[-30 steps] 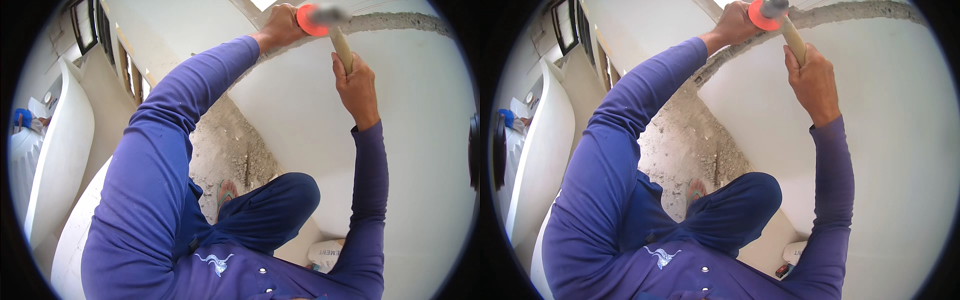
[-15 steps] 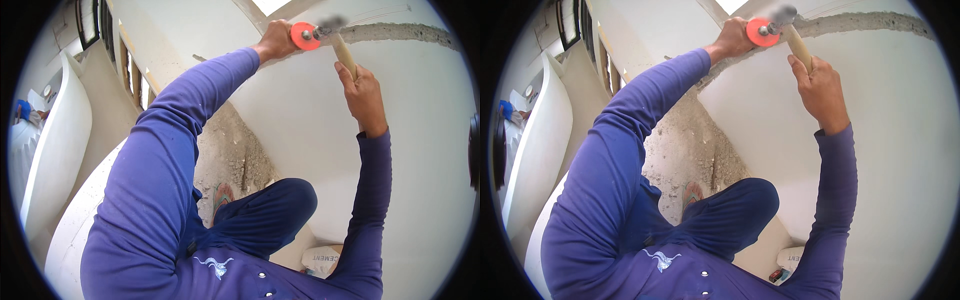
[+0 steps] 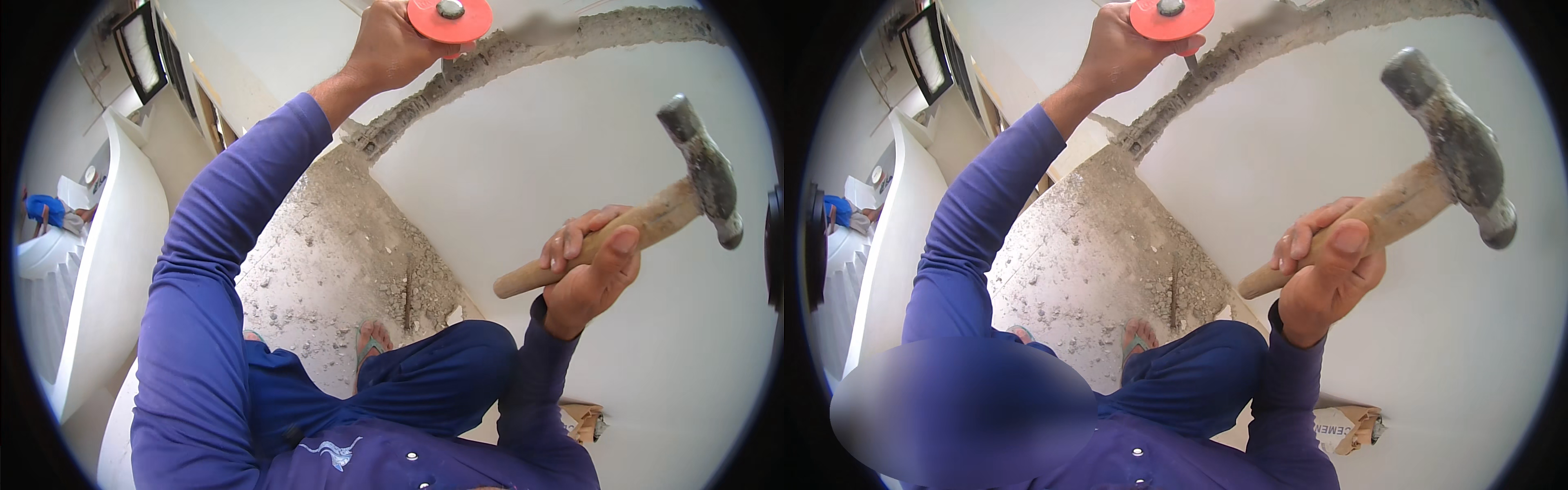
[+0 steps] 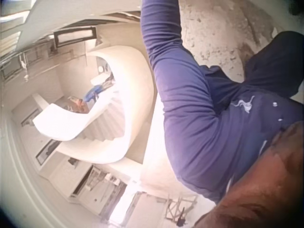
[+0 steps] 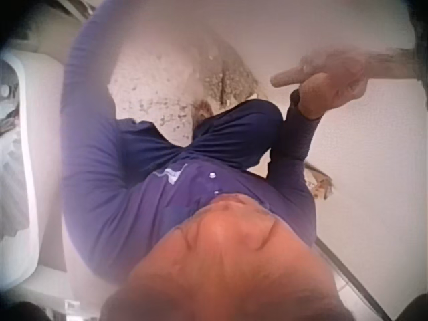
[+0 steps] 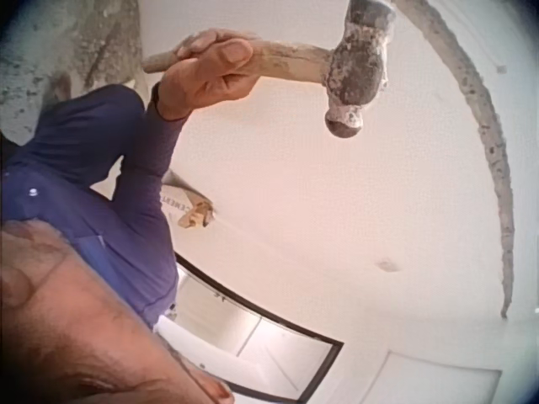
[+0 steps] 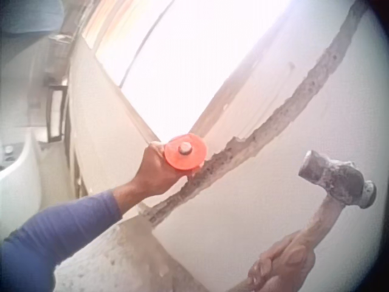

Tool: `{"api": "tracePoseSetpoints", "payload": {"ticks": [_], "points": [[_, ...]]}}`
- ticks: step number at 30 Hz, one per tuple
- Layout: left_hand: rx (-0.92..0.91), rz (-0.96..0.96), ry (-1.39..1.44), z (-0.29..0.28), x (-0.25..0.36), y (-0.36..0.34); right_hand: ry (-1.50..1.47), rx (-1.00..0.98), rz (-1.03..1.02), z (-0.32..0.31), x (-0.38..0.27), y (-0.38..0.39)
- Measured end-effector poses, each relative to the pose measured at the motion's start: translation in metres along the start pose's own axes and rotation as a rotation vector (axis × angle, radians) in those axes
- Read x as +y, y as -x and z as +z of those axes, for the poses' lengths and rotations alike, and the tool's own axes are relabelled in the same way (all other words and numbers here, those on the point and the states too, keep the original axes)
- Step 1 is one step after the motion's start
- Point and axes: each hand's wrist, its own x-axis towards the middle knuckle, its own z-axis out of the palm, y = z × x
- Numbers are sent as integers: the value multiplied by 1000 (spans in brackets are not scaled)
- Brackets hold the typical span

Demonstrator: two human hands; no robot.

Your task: The person uses a hammer and a red-handled chisel to chip away at a concrete ledge on a spiral staircase. They repeatedly strike the chisel to remove material and occasionally clear debris by hand.

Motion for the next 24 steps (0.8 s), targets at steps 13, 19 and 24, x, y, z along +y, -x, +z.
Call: {"api": "tracePoseSetpoints", "payload": {"ticks": [13, 19, 24], "points": [[635, -47, 105, 38, -40, 51, 254, -298, -50, 30, -22, -31], [731, -38, 219, 50, -48, 62, 644, -564, -399, 50, -67, -72], [756, -46, 276, 51, -48, 69, 870, -736, -754, 85, -95, -95]]}}
